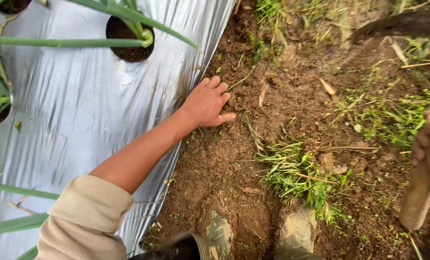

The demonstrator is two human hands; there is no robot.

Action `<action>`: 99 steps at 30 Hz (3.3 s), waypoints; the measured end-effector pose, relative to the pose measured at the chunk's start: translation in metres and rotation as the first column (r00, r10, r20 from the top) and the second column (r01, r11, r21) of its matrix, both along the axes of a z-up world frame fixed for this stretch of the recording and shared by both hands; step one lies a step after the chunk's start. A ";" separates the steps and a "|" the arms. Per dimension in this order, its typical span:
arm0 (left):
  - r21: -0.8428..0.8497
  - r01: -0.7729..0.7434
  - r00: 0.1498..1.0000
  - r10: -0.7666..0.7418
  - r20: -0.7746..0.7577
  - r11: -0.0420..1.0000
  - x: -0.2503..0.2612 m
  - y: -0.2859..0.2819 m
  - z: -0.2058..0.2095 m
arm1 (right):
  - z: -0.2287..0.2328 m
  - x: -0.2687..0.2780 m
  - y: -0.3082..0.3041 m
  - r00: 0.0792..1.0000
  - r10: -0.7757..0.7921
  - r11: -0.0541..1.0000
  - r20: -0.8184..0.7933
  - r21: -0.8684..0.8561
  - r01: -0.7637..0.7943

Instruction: The person uses a sickle to cut weeds growing between rows of onions planted in plastic mulch. They then pull the cut weeds by hand and gather them into a pile on the soil.

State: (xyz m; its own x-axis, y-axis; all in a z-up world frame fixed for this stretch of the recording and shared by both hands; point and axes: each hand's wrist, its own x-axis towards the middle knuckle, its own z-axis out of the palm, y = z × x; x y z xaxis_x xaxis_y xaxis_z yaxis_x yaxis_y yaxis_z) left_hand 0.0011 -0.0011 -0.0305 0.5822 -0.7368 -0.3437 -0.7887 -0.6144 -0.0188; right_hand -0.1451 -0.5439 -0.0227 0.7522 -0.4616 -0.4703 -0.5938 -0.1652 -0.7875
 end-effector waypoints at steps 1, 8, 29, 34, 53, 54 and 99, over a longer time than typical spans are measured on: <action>0.047 0.036 0.997 -0.039 0.060 0.998 0.002 -0.005 -0.005 | 0.037 -0.008 0.052 1.000 -0.028 0.999 0.015 -0.027 0.028; -0.031 -0.074 0.989 0.069 -0.130 0.997 -0.003 -0.012 -0.005 | 0.124 0.007 0.100 0.959 0.097 0.991 0.266 -0.116 -0.068; -0.239 -0.278 0.805 0.089 -0.587 0.931 -0.067 -0.141 0.106 | 0.129 0.002 0.076 0.980 0.052 0.997 0.191 -0.065 -0.041; -0.291 -0.048 0.794 -0.140 -0.591 0.956 -0.100 -0.171 0.102 | 0.137 0.001 0.084 0.972 0.037 0.999 0.231 -0.039 -0.029; -0.232 0.299 0.799 -0.376 -0.470 0.926 -0.144 -0.168 0.067 | 0.129 -0.003 0.088 0.974 0.079 0.992 0.210 -0.109 -0.057; -0.232 0.274 0.798 -0.355 -0.486 0.933 -0.143 -0.168 0.069 | 0.129 -0.004 0.088 0.975 0.065 0.995 0.211 -0.082 -0.048; 0.055 -0.792 0.196 0.339 -0.920 0.608 0.001 -0.148 0.063 | 0.094 -0.019 0.023 0.885 -0.193 0.976 0.423 0.176 0.129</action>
State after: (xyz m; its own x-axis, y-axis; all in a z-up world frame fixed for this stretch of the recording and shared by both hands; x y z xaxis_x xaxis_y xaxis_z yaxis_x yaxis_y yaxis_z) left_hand 0.0019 -0.1493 0.0321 0.4987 -0.4974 -0.7098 0.3211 -0.6546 0.6844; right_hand -0.1645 -0.5212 0.0709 0.8162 -0.5486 -0.1813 -0.1956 0.0330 -0.9801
